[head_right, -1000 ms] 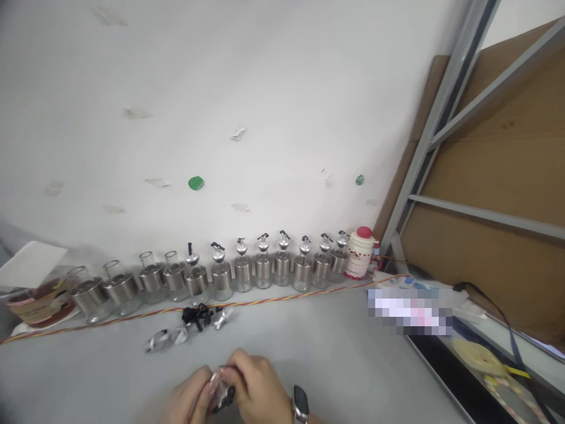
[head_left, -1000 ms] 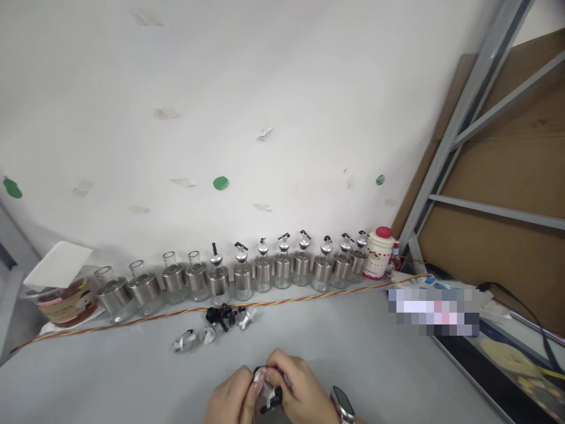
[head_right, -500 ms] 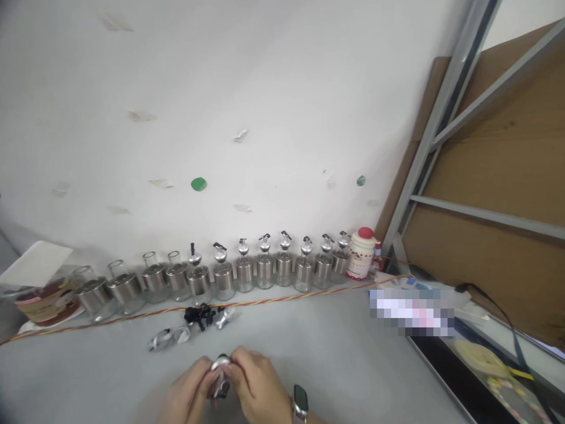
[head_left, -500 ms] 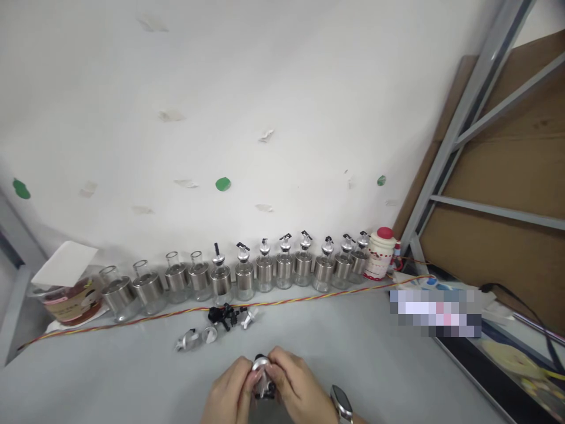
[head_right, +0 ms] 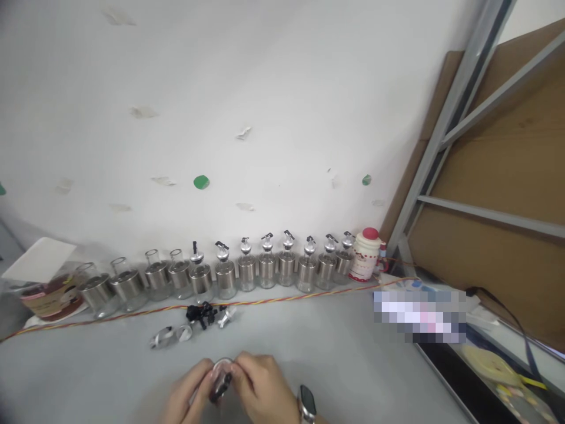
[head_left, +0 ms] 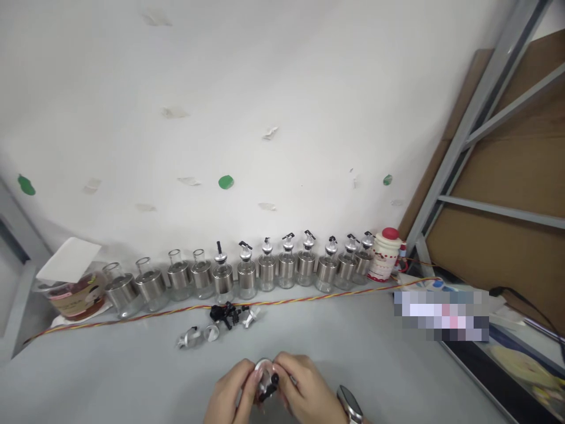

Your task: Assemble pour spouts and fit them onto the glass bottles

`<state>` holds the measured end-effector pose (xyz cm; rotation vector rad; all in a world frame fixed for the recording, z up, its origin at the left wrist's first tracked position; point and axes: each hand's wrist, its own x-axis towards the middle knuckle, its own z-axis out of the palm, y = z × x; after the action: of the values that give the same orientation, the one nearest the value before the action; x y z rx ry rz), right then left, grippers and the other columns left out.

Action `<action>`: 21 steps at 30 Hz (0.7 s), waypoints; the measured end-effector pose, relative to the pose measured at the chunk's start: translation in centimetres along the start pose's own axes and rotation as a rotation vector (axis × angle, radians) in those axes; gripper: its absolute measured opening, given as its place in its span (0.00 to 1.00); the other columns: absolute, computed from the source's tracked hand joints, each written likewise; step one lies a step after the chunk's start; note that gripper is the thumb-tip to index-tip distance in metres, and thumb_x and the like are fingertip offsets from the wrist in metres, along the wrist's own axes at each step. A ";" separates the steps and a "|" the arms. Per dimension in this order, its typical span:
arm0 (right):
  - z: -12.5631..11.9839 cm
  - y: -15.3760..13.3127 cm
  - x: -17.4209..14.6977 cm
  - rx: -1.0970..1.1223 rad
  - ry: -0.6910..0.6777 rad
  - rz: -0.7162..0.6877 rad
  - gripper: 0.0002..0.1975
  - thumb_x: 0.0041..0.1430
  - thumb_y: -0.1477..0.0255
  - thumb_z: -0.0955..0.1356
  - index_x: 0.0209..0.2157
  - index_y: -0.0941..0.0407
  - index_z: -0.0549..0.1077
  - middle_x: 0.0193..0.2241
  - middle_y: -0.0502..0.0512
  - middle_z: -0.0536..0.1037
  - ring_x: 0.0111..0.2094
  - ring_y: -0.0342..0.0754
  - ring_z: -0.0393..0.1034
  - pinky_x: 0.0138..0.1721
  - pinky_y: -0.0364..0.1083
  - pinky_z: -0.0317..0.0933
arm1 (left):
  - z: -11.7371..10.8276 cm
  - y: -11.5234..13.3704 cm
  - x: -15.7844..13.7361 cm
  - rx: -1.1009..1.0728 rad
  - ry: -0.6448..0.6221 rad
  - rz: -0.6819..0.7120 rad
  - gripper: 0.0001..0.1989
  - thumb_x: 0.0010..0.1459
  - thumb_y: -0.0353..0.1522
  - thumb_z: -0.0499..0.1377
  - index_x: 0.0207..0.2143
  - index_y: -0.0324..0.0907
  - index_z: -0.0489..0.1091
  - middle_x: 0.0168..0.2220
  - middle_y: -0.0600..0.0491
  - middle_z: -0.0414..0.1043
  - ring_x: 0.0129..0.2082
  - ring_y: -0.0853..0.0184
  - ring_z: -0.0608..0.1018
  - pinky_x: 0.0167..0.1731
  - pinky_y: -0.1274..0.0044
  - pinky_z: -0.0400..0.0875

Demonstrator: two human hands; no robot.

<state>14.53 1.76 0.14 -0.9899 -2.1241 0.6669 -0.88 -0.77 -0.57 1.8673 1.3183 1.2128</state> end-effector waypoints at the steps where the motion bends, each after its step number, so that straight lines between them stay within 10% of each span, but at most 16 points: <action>1: -0.2 0.0 0.0 -0.057 -0.004 -0.022 0.18 0.62 0.67 0.52 0.21 0.55 0.60 0.14 0.47 0.64 0.18 0.41 0.60 0.23 0.39 0.52 | 0.0 0.0 0.0 -0.026 -0.009 -0.040 0.19 0.58 0.41 0.45 0.19 0.42 0.61 0.17 0.58 0.64 0.19 0.72 0.68 0.22 0.84 0.62; 10: 0.0 0.4 -0.4 0.021 0.127 -0.115 0.16 0.57 0.60 0.60 0.44 0.53 0.63 0.23 0.49 0.73 0.24 0.44 0.67 0.30 0.41 0.58 | 0.2 -0.9 0.6 -0.288 0.086 -0.332 0.17 0.55 0.44 0.49 0.20 0.42 0.58 0.11 0.63 0.55 0.11 0.75 0.62 0.13 0.84 0.58; 21: 0.4 0.6 -0.3 0.180 0.126 0.053 0.18 0.54 0.64 0.65 0.46 0.54 0.61 0.26 0.49 0.70 0.26 0.43 0.66 0.31 0.41 0.61 | 0.5 -1.3 0.1 -0.063 0.053 -0.169 0.16 0.57 0.41 0.46 0.21 0.43 0.59 0.15 0.61 0.56 0.16 0.73 0.65 0.20 0.83 0.59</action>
<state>14.60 1.79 -0.60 -0.9656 -1.8981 0.7859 -0.95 -0.18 -1.86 1.6541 1.4183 1.2081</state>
